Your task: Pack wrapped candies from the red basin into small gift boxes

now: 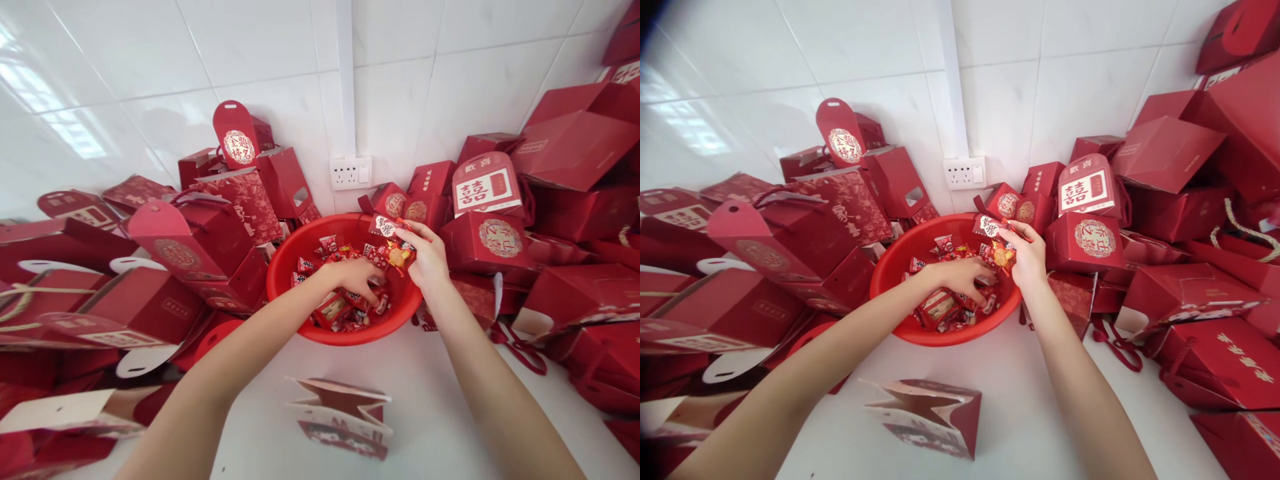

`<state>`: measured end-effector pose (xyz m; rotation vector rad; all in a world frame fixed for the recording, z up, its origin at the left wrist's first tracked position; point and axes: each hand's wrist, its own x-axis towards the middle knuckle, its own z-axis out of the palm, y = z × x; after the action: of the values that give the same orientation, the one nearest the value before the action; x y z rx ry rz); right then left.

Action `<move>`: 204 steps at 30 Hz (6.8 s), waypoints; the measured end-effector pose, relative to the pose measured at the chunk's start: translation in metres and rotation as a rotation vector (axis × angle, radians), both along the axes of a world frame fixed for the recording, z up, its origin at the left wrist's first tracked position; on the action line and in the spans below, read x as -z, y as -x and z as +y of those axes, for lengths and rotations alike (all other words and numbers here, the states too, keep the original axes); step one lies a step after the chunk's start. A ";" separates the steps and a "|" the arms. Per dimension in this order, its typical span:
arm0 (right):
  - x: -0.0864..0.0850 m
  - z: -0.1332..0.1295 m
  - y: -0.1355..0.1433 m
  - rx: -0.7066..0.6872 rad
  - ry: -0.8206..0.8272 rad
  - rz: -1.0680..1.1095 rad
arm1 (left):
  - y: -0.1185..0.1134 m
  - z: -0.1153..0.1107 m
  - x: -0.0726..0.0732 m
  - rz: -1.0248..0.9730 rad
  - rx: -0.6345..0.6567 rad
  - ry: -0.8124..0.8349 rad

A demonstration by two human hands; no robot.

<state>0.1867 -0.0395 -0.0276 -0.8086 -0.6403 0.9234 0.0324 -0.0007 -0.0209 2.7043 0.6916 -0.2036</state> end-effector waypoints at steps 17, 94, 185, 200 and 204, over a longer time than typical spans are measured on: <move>-0.002 -0.003 0.001 -0.027 0.011 -0.051 | 0.028 0.016 -0.021 0.135 -0.590 -0.328; -0.005 -0.004 0.009 -0.010 0.008 -0.064 | 0.012 -0.003 -0.016 0.234 -0.184 -0.105; -0.069 -0.079 0.013 -0.503 -0.081 -0.183 | 0.069 -0.092 -0.040 -1.436 -0.486 0.341; -0.081 -0.120 0.030 -0.524 -0.097 -0.219 | 0.071 -0.128 -0.043 -1.505 -0.351 -0.071; -0.079 -0.121 0.031 -0.507 -0.127 -0.199 | 0.071 -0.132 -0.046 -1.442 -0.250 -0.064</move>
<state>0.1556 -0.1609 0.0514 -0.6374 -1.0988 1.2533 -0.0382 -0.1322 0.0248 1.9763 0.4845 1.6191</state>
